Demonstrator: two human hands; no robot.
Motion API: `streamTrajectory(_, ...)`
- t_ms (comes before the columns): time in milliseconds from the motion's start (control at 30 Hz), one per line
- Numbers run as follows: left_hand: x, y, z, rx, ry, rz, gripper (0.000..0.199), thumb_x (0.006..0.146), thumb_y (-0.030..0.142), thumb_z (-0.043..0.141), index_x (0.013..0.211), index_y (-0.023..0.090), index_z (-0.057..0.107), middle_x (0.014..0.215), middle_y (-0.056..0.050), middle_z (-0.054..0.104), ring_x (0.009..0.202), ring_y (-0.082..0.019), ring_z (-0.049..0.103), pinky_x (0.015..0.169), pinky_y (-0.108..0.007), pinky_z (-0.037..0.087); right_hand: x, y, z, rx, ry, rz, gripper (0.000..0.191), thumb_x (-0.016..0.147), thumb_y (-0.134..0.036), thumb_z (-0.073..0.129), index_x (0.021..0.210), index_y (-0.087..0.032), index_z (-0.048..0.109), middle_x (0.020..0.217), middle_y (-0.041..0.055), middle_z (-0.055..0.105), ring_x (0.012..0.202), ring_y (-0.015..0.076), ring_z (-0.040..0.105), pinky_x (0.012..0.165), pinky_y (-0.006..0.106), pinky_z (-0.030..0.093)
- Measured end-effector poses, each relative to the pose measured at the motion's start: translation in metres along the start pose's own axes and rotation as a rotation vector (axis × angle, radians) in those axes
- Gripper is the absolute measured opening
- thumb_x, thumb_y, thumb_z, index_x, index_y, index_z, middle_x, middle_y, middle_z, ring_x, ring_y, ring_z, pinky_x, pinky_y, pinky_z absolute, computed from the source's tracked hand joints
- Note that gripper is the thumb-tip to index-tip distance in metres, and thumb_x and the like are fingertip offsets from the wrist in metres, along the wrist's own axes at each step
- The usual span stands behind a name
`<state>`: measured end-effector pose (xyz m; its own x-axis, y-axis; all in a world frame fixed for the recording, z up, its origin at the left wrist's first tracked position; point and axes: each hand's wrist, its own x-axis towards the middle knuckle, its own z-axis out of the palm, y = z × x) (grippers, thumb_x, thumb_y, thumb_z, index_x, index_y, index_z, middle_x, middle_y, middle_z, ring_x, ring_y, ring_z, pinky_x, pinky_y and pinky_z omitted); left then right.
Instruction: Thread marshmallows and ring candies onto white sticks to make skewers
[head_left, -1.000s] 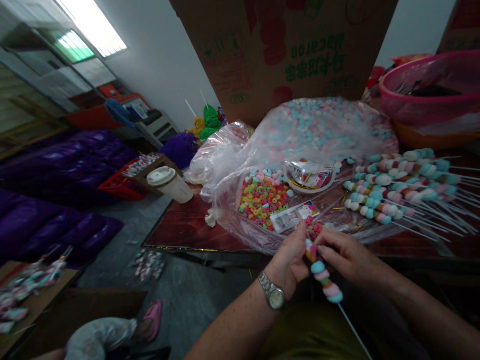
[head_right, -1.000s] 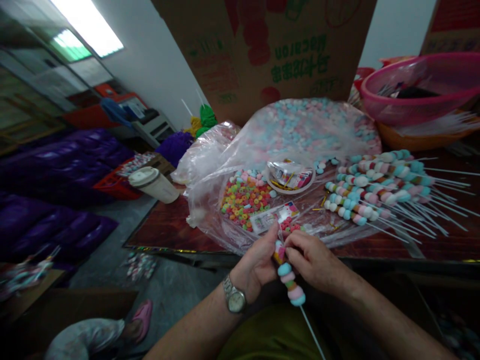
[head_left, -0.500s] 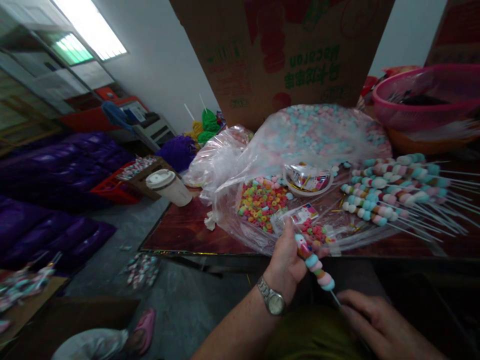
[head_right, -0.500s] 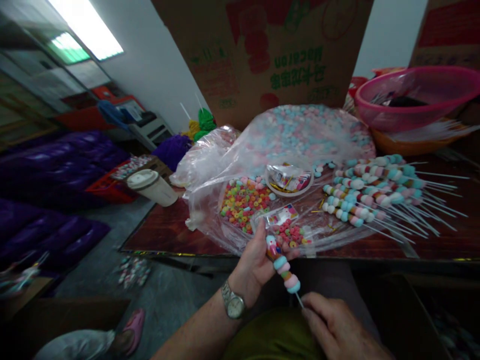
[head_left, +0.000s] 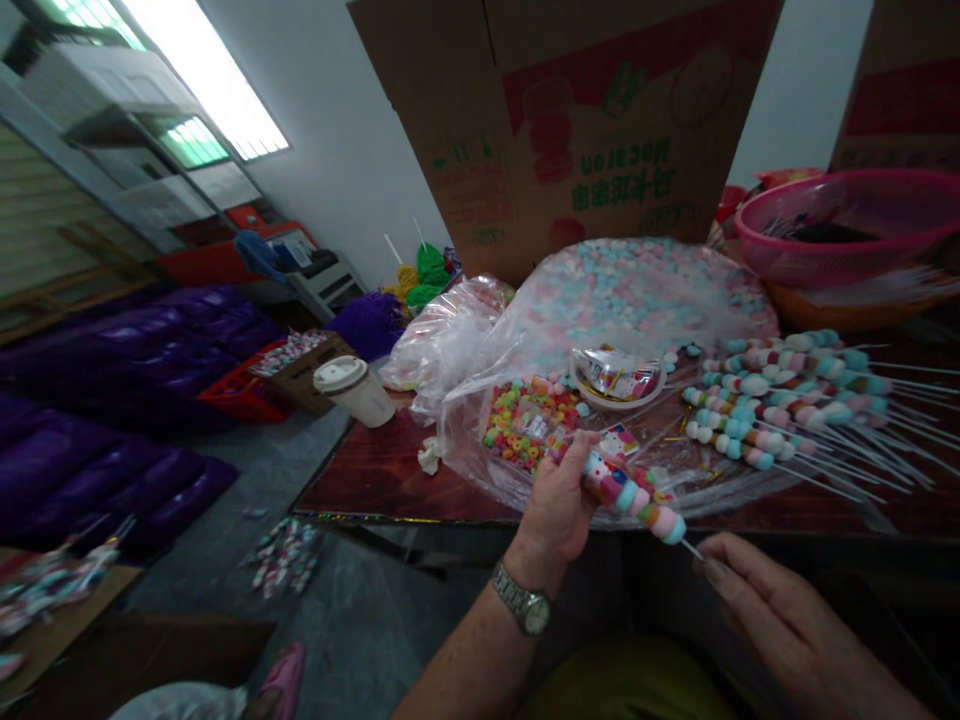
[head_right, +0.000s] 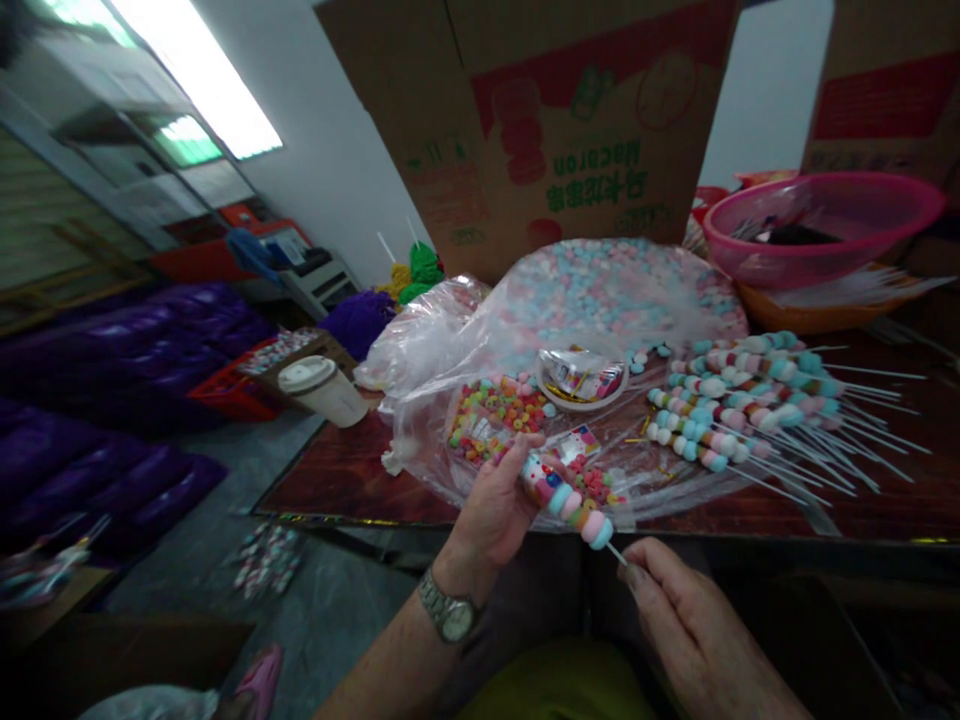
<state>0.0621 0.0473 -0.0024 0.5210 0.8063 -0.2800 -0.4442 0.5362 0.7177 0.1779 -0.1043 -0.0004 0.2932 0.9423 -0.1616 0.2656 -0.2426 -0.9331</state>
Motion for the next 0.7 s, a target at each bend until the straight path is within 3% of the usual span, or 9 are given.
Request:
streamTrajectory(100,0.003,0.009,-0.003,0.085,-0.003,0.042,0.029,0.065,0.033,0.074,0.08,0.012,0.06,0.062,0.0,0.059,0.053,-0.011,0.055,0.053,-0.021,0.045,0.003,0.005,0.003,0.126,-0.004,0.051,0.037,0.074,-0.058,0.053,0.065,-0.022,0.056,0.049,-0.0016,0.047,0.046,0.0145,0.045,0.041,0.022,0.038)
streamTrajectory(267,0.007,0.016,-0.006,-0.031,-0.09,0.034,0.034,0.061,0.015,0.074,0.093,0.015,0.059,0.087,-0.005,0.066,0.079,-0.02,0.063,0.074,-0.033,0.049,0.006,0.022,0.02,0.452,-0.149,0.247,0.04,0.075,-0.062,0.051,0.073,-0.023,0.057,0.039,-0.0057,0.034,0.034,0.0113,0.031,0.034,0.022,0.029)
streamTrajectory(400,0.011,0.01,-0.004,-0.23,-0.087,-0.041,0.031,0.069,0.02,0.07,0.097,0.018,0.058,0.062,0.003,0.059,0.061,-0.015,0.06,0.073,-0.037,0.05,0.01,0.026,0.034,0.734,-0.294,0.297,0.032,0.081,-0.054,0.052,0.077,-0.022,0.051,0.039,-0.0101,0.026,0.033,0.007,0.017,0.034,0.019,0.021)
streamTrajectory(467,0.011,0.007,-0.002,-0.255,-0.067,-0.053,0.029,0.07,0.026,0.07,0.095,0.018,0.057,0.056,0.005,0.055,0.056,-0.015,0.059,0.068,-0.035,0.051,0.013,0.026,0.036,0.757,-0.306,0.277,0.03,0.085,-0.051,0.046,0.078,-0.022,0.049,0.041,-0.0105,0.025,0.033,0.007,0.016,0.035,0.019,0.021)
streamTrajectory(567,0.012,0.004,-0.001,-0.228,-0.006,-0.094,0.031,0.072,0.036,0.069,0.092,0.017,0.055,0.055,0.003,0.055,0.054,-0.016,0.059,0.061,-0.034,0.051,0.018,0.03,0.034,0.414,-0.189,0.114,0.03,0.088,-0.048,0.04,0.077,-0.021,0.048,0.047,-0.0062,0.04,0.037,0.0096,0.033,0.04,0.02,0.028)
streamTrajectory(700,0.014,0.0,0.0,-0.209,0.115,-0.114,0.038,0.074,0.048,0.064,0.091,0.016,0.052,0.053,0.002,0.055,0.053,-0.017,0.058,0.061,-0.035,0.051,0.026,0.047,0.034,-0.426,0.158,-0.234,0.026,0.089,-0.034,0.034,0.081,-0.02,0.054,0.06,0.0046,0.059,0.051,0.0197,0.057,0.046,0.026,0.033)
